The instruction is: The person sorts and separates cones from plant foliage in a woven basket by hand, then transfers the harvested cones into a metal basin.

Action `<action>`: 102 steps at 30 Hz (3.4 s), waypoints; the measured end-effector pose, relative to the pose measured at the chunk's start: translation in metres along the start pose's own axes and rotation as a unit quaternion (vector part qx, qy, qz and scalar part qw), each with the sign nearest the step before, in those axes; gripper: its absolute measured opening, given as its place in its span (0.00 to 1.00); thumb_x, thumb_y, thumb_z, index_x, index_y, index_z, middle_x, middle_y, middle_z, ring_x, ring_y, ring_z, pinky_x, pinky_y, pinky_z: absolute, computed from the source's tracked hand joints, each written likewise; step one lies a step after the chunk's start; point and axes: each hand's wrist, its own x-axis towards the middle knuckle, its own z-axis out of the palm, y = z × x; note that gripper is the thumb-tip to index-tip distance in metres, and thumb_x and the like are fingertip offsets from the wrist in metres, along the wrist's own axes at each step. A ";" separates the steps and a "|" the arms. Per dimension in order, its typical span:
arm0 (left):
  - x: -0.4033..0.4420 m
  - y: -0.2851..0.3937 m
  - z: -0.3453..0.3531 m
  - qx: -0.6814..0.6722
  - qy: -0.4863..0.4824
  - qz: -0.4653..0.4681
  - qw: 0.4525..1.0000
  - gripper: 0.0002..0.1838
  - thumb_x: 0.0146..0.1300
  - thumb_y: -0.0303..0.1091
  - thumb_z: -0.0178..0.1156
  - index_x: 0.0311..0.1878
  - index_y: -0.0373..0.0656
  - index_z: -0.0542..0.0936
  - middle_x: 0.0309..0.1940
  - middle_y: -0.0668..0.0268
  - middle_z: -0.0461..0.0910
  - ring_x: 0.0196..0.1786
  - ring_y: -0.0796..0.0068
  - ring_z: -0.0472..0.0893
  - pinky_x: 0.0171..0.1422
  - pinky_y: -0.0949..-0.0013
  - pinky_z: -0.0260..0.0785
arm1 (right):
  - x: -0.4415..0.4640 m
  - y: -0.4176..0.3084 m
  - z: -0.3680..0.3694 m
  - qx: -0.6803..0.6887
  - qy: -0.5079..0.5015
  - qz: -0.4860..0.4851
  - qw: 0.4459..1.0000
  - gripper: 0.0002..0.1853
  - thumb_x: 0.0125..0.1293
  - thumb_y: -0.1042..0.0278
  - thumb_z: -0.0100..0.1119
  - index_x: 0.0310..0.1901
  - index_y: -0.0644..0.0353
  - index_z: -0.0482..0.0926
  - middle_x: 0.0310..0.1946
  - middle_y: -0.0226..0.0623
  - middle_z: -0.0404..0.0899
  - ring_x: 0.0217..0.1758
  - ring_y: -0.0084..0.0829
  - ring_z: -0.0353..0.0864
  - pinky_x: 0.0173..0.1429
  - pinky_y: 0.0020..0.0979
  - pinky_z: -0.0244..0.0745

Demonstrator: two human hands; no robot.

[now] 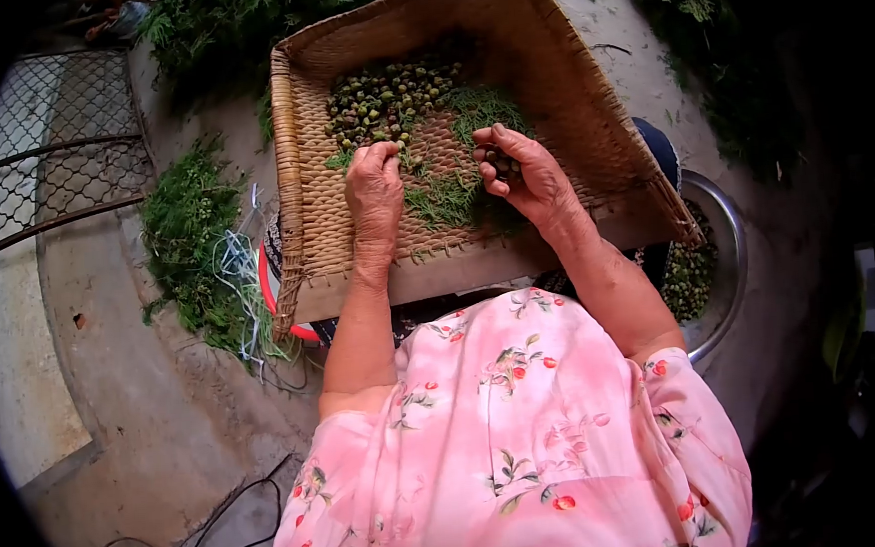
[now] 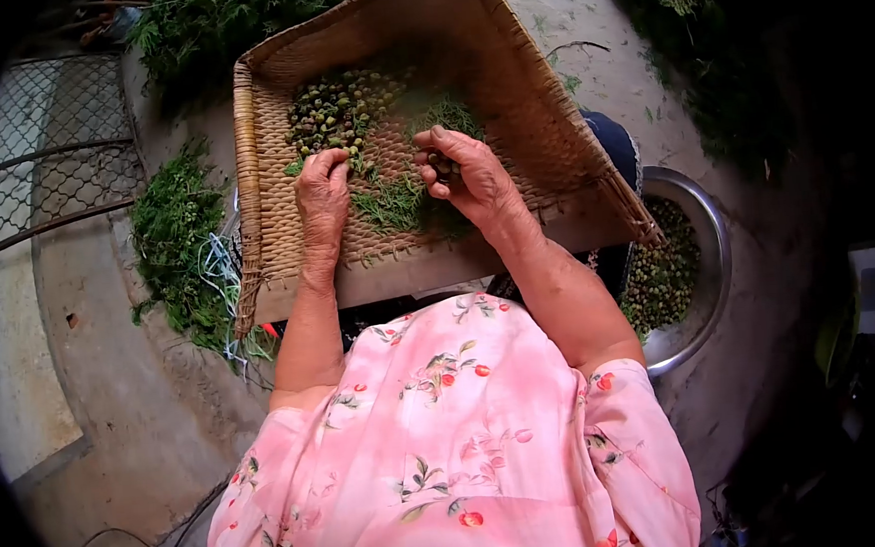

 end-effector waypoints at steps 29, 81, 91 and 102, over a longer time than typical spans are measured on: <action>0.004 0.053 -0.010 -0.234 -0.076 0.017 0.969 0.09 0.61 0.24 0.59 0.45 0.37 0.79 0.37 0.67 0.78 0.39 0.78 0.78 0.43 0.76 0.71 | -0.004 0.001 0.006 0.041 0.003 0.026 0.999 0.20 0.67 0.52 0.54 0.45 0.65 0.75 0.30 0.36 0.75 0.29 0.25 0.77 0.25 0.24 0.70; -0.020 0.021 0.006 0.054 -0.051 0.149 0.986 0.10 0.58 0.25 0.59 0.43 0.39 0.80 0.46 0.58 0.77 0.48 0.57 0.76 0.52 0.61 0.68 | -0.001 0.001 0.004 0.040 0.002 -0.012 0.999 0.12 0.68 0.61 0.53 0.41 0.63 0.75 0.33 0.36 0.75 0.30 0.25 0.75 0.26 0.23 0.68; 0.006 -0.027 0.003 -0.024 0.051 -0.036 0.998 0.07 0.58 0.26 0.58 0.39 0.41 0.81 0.36 0.61 0.79 0.38 0.60 0.80 0.41 0.64 0.72 | 0.001 0.006 0.001 0.021 -0.001 -0.007 1.000 0.13 0.68 0.61 0.53 0.42 0.64 0.75 0.34 0.36 0.74 0.30 0.25 0.74 0.25 0.23 0.68; 0.026 -0.032 0.021 0.108 -0.005 -0.003 0.994 0.09 0.59 0.34 0.59 0.43 0.46 0.80 0.37 0.60 0.75 0.41 0.56 0.77 0.45 0.57 0.69 | 0.000 0.005 0.002 0.011 -0.001 -0.007 1.000 0.13 0.68 0.61 0.54 0.42 0.64 0.76 0.33 0.36 0.75 0.31 0.25 0.75 0.25 0.23 0.69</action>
